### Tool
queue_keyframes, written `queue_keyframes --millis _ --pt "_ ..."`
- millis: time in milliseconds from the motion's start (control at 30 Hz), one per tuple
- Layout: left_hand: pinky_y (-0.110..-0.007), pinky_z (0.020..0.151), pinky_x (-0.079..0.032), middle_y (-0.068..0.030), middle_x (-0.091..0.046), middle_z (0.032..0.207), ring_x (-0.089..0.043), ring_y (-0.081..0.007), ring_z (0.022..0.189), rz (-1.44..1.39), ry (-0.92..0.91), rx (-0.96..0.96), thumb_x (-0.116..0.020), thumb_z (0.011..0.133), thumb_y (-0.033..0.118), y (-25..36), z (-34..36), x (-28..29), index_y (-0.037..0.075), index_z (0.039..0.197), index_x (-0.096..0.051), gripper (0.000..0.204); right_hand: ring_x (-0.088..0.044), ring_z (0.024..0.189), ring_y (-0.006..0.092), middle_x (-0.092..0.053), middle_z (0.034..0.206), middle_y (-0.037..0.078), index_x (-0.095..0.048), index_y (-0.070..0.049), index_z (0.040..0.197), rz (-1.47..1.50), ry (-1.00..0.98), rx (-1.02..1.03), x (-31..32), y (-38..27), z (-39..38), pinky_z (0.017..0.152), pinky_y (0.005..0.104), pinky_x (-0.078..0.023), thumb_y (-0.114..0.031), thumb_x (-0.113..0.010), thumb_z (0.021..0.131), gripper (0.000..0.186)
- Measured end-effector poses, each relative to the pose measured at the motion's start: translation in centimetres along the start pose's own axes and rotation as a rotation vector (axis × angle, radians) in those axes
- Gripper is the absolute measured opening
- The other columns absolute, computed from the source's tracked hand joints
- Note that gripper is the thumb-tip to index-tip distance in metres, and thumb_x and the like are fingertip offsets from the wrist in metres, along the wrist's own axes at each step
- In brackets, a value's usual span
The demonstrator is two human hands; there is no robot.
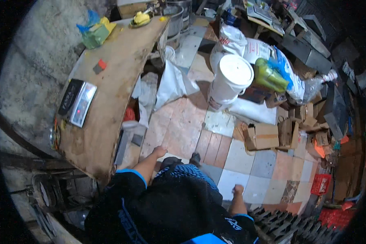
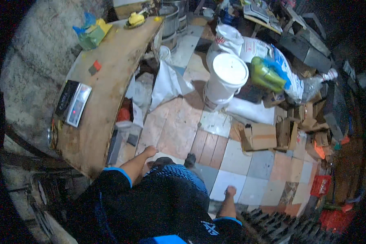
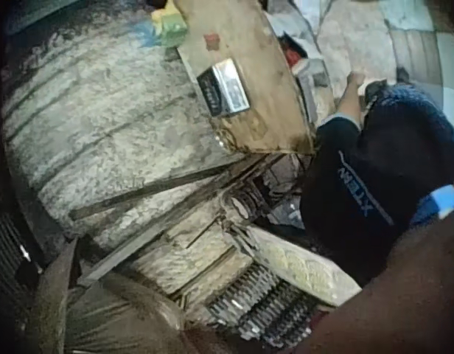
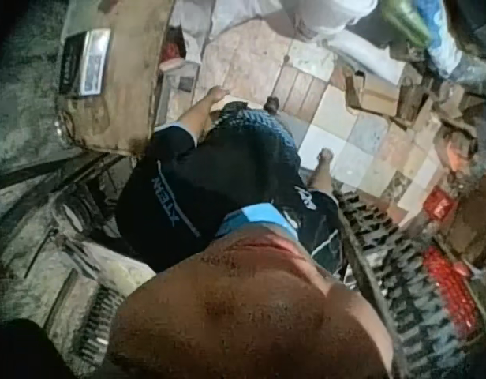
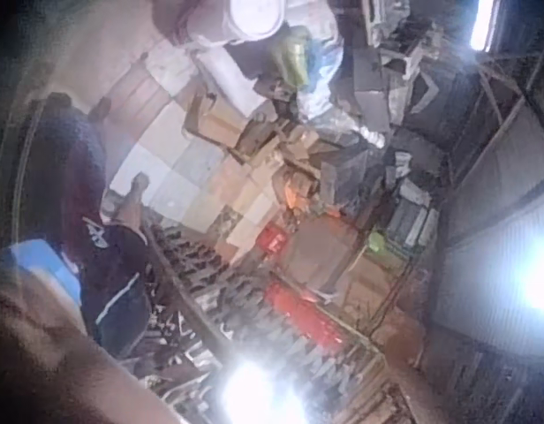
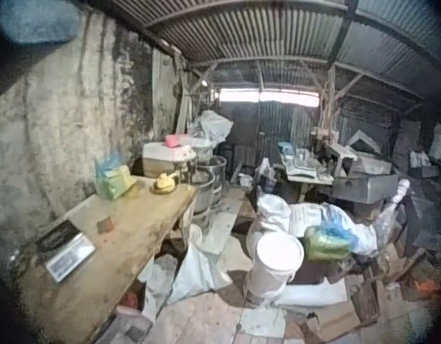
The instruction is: The person shapes dough pieces by hand, places dough balls onto baking trays, walks to an industrial mixer to press its buttons, and returns to shape and arrange more dough pieces onto metal trays.
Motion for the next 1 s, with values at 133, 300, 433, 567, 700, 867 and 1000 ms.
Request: queue_keyframes --millis 133,300,433,567,700,867,1000 --pt "-0.041 0.080 -0.050 -0.0189 -0.069 0.090 -0.066 -0.0347 0.087 -0.231 -0.022 -0.006 -0.065 0.073 0.042 5.6 5.3 6.2 0.004 0.085 -0.070 0.040 -0.063 0.062 0.0252 -0.062 0.064 0.014 -0.066 0.002 0.077 -0.273 0.020 0.730 -5.8 -34.8 1.9 0.061 0.0404 -0.049 -0.032 -0.054 0.085 0.037" --pt "-0.040 0.082 -0.051 -0.0184 -0.069 0.093 -0.066 -0.0321 0.090 -0.129 -0.023 0.023 -0.068 0.074 0.046 6.4 11.1 11.7 0.006 0.088 -0.071 0.043 -0.058 0.062 0.0112 -0.064 0.080 0.006 -0.064 -0.002 0.103 0.123 -0.299 1.024 -15.1 -65.9 -7.8 0.056 0.0265 -0.048 -0.018 -0.061 0.090 0.021" --pt "-0.041 0.089 -0.049 -0.0202 -0.066 0.108 -0.063 -0.0351 0.104 -0.028 -0.135 0.018 -0.066 0.074 0.048 -3.0 19.9 9.6 0.009 0.103 -0.071 0.048 -0.063 0.071 0.0172 -0.067 0.081 0.011 -0.064 0.000 0.100 0.078 -0.279 1.142 -19.5 -76.9 -8.8 0.067 0.0308 -0.051 -0.020 -0.063 0.088 0.024" --pt "-0.041 0.090 -0.049 -0.0174 -0.067 0.111 -0.063 -0.0315 0.105 -0.030 -0.142 0.250 -0.070 0.075 0.044 -8.2 26.0 13.4 0.007 0.113 -0.066 0.054 -0.062 0.072 0.0172 -0.067 0.084 0.013 -0.064 0.002 0.100 -0.032 -0.131 1.101 -18.9 -78.8 -3.7 0.068 0.0296 -0.049 -0.019 -0.064 0.088 0.024" --pt "-0.040 0.086 -0.050 -0.0212 -0.067 0.108 -0.065 -0.0308 0.100 -0.206 -0.200 0.360 -0.072 0.074 0.043 -12.0 34.2 15.1 0.001 0.112 -0.065 0.057 -0.056 0.060 0.0105 -0.062 0.074 0.005 -0.064 0.001 0.099 -0.061 -0.094 0.987 -18.8 -77.8 0.7 0.054 0.0261 -0.047 -0.013 -0.062 0.088 0.018" --pt "-0.044 0.087 -0.049 -0.0189 -0.067 0.108 -0.064 -0.0361 0.098 -0.223 -0.200 0.089 -0.060 0.076 0.053 5.8 49.4 24.8 0.009 0.105 -0.069 0.053 -0.053 0.060 0.0089 -0.059 0.074 0.003 -0.063 0.000 0.092 0.185 0.069 0.849 -16.9 -84.1 4.5 0.049 0.0227 -0.045 -0.007 -0.059 0.089 0.008" --pt "-0.047 0.074 -0.051 -0.0213 -0.067 0.093 -0.066 -0.0364 0.087 -0.100 -0.079 -0.207 -0.058 0.078 0.045 23.0 58.3 32.9 0.003 0.087 -0.069 0.044 -0.053 0.060 0.0093 -0.058 0.073 0.003 -0.063 0.000 0.091 0.309 0.168 0.761 -17.4 -92.6 7.0 0.050 0.0230 -0.046 -0.010 -0.058 0.091 0.011"
Point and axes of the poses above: each hand's wrist, its own z-axis towards the middle knuckle, its own x-axis out of the back of the hand, y = z × x, the point moved 8 cm from there along z, towards the middle knuckle
